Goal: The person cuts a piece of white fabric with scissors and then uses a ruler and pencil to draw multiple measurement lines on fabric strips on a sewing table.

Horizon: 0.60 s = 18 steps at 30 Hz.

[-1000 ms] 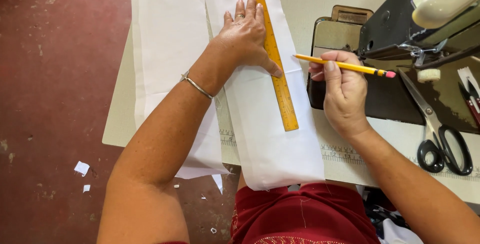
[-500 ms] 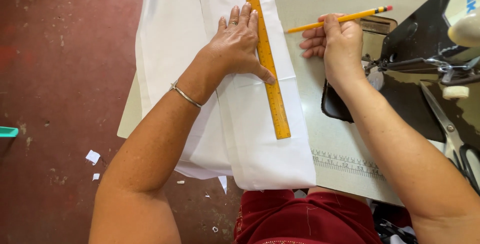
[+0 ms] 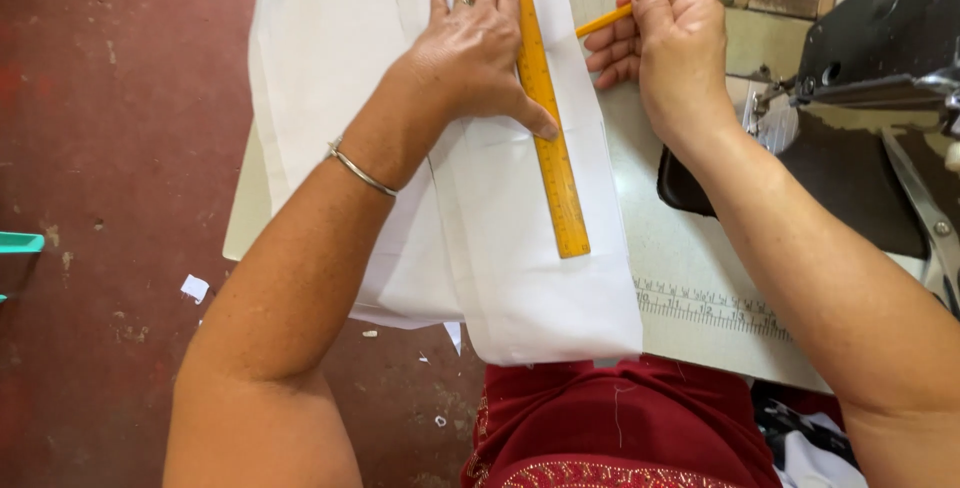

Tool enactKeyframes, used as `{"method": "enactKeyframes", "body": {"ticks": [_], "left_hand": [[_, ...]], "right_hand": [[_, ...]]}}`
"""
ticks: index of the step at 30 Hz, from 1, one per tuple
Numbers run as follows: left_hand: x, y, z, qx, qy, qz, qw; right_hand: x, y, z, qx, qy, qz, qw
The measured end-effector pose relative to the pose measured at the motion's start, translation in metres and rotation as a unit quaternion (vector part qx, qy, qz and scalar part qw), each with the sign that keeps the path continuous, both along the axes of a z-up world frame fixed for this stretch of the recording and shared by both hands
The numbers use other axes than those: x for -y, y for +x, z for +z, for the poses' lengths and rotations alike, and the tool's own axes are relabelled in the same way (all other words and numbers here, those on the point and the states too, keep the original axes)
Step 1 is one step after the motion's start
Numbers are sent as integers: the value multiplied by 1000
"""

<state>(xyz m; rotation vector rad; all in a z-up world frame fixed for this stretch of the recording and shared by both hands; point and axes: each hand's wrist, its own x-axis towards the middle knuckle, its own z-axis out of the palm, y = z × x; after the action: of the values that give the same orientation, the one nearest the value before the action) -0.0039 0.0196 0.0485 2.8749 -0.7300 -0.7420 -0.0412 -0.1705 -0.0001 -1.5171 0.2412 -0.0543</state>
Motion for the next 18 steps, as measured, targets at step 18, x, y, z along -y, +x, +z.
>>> {"method": "enactKeyframes", "body": {"ticks": [18], "left_hand": [[-1, -10, -4, 26, -17, 16, 999]], "right_hand": [[14, -172, 4, 109, -128, 51, 984]]}}
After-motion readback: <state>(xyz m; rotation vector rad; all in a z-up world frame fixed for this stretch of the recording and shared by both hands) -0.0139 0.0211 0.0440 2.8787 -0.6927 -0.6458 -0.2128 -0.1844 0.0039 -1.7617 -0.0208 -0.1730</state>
